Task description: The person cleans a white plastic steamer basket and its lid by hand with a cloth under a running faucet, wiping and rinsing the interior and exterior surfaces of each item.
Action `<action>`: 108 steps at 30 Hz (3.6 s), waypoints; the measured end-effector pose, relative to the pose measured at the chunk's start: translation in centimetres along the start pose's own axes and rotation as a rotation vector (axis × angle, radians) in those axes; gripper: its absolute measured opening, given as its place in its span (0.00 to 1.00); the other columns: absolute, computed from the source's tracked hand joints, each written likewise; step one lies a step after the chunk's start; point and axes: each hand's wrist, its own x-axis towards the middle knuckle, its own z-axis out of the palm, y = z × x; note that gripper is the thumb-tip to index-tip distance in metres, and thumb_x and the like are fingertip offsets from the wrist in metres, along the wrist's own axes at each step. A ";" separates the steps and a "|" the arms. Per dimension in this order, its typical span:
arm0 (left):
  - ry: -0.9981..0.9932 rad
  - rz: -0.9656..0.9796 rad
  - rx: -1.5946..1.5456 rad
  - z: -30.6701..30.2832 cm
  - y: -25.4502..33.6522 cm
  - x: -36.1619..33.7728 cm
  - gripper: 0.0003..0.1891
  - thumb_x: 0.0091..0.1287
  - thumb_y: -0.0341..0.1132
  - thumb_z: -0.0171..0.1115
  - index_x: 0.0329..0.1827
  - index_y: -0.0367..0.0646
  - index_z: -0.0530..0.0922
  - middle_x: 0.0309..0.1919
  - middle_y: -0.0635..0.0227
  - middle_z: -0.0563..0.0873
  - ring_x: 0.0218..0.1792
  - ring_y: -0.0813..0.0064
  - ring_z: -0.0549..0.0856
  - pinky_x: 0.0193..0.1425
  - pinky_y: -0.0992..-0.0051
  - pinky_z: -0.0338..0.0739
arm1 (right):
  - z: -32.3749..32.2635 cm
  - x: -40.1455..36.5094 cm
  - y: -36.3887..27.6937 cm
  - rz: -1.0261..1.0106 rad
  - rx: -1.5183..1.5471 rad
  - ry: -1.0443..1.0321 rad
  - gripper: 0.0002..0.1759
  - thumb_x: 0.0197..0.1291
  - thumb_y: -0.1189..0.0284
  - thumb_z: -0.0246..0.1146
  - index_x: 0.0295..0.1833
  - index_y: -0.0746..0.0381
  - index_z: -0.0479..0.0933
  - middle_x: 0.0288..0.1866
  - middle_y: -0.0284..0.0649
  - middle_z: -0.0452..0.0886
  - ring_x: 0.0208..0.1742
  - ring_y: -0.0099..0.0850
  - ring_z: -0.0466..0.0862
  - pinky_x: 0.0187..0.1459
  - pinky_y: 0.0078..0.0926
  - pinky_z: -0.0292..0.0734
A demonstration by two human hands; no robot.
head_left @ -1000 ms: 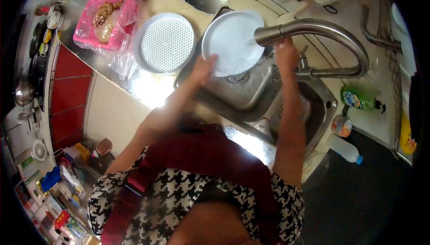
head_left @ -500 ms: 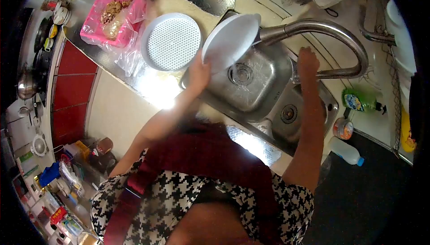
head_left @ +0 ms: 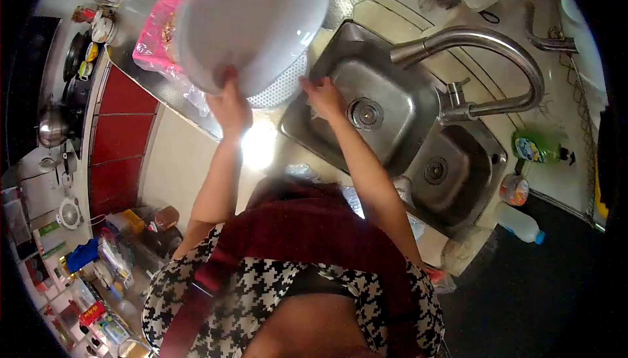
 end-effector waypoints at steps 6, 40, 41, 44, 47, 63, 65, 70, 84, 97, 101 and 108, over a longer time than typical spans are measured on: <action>0.168 -0.671 -0.855 -2.0 -2.8 1.2 0.25 0.66 0.42 0.54 0.60 0.34 0.64 0.51 0.56 0.73 0.52 0.61 0.75 0.56 0.63 0.71 | 1.6 2.9 1.5 -0.029 -0.212 0.090 0.31 0.53 0.48 0.54 0.51 0.65 0.73 0.49 0.54 0.79 0.52 0.49 0.78 0.53 0.41 0.70; -0.764 -1.080 -1.578 14.2 -1.6 -9.4 0.31 0.71 0.56 0.35 0.69 0.43 0.58 0.62 0.62 0.70 0.59 0.67 0.73 0.64 0.66 0.69 | -22.2 4.2 14.2 0.138 0.318 1.138 0.46 0.52 0.49 0.62 0.67 0.71 0.57 0.59 0.58 0.70 0.61 0.48 0.71 0.60 0.38 0.65; -0.763 -1.083 -1.541 14.5 -1.8 -9.5 0.34 0.70 0.61 0.32 0.68 0.45 0.60 0.61 0.61 0.72 0.58 0.65 0.75 0.62 0.64 0.71 | -22.3 4.5 13.7 0.129 0.319 1.129 0.46 0.52 0.49 0.62 0.67 0.71 0.57 0.59 0.58 0.70 0.61 0.48 0.71 0.60 0.38 0.65; -0.800 -1.199 -1.516 14.8 -2.4 -10.1 0.35 0.69 0.62 0.30 0.69 0.45 0.59 0.62 0.60 0.71 0.59 0.64 0.74 0.63 0.63 0.69 | -22.8 5.3 13.2 0.081 0.266 0.933 0.54 0.48 0.48 0.64 0.70 0.70 0.48 0.62 0.59 0.67 0.63 0.50 0.69 0.62 0.38 0.63; -0.817 -1.250 -1.498 15.8 -3.1 -11.4 0.36 0.69 0.63 0.29 0.69 0.44 0.58 0.62 0.59 0.70 0.60 0.63 0.73 0.65 0.63 0.67 | -23.3 4.0 13.4 0.065 -0.096 0.835 0.52 0.50 0.48 0.63 0.69 0.71 0.50 0.63 0.60 0.66 0.63 0.51 0.69 0.61 0.38 0.64; -0.797 -1.184 -1.378 17.0 -4.5 -10.0 0.37 0.69 0.63 0.26 0.68 0.42 0.61 0.58 0.58 0.74 0.56 0.65 0.76 0.62 0.63 0.71 | -12.8 -3.1 14.5 -0.059 -0.025 -0.009 0.31 0.51 0.65 0.61 0.61 0.64 0.65 0.51 0.50 0.79 0.54 0.45 0.78 0.55 0.38 0.69; -0.895 -1.286 -1.467 16.3 -4.0 -8.7 0.38 0.69 0.63 0.25 0.68 0.42 0.60 0.59 0.58 0.73 0.57 0.64 0.76 0.63 0.63 0.70 | -12.3 -2.5 16.4 -0.141 0.127 -0.018 0.29 0.52 0.67 0.62 0.59 0.67 0.67 0.52 0.47 0.78 0.54 0.39 0.78 0.56 0.35 0.69; -0.849 -1.259 -1.414 15.6 -3.4 -8.8 0.37 0.69 0.63 0.26 0.66 0.40 0.64 0.59 0.60 0.74 0.58 0.65 0.75 0.63 0.65 0.69 | -13.9 -4.3 12.8 -0.088 0.390 -0.150 0.29 0.60 0.61 0.60 0.60 0.68 0.67 0.57 0.43 0.75 0.56 0.31 0.74 0.58 0.30 0.66; -0.965 -1.197 -1.336 15.7 -2.5 -9.4 0.39 0.68 0.64 0.28 0.69 0.41 0.58 0.62 0.58 0.71 0.62 0.65 0.72 0.66 0.66 0.66 | -12.7 -4.5 15.4 0.032 0.630 0.017 0.29 0.56 0.65 0.58 0.61 0.67 0.66 0.57 0.44 0.75 0.55 0.35 0.75 0.57 0.31 0.65; -0.877 -1.121 -0.848 19.3 -3.0 -10.1 0.22 0.64 0.32 0.55 0.60 0.33 0.67 0.45 0.59 0.81 0.42 0.67 0.83 0.47 0.69 0.79 | -15.0 -4.6 14.9 -0.118 0.450 0.078 0.34 0.51 0.76 0.60 0.65 0.67 0.60 0.58 0.44 0.73 0.55 0.35 0.74 0.59 0.32 0.65; -0.904 -1.149 -0.956 18.1 -2.5 -9.1 0.21 0.62 0.33 0.56 0.57 0.32 0.69 0.44 0.60 0.82 0.43 0.67 0.82 0.50 0.68 0.77 | -14.6 -5.2 14.1 -0.208 0.466 0.145 0.34 0.50 0.76 0.60 0.65 0.67 0.59 0.57 0.45 0.73 0.56 0.34 0.74 0.58 0.31 0.65; -1.028 -0.993 -1.184 15.0 -0.7 -7.0 0.33 0.55 0.34 0.60 0.65 0.37 0.61 0.54 0.59 0.75 0.56 0.66 0.75 0.62 0.66 0.68 | -15.2 -3.7 14.6 -0.162 0.508 0.156 0.29 0.54 0.73 0.58 0.63 0.67 0.63 0.56 0.43 0.74 0.54 0.33 0.75 0.57 0.29 0.66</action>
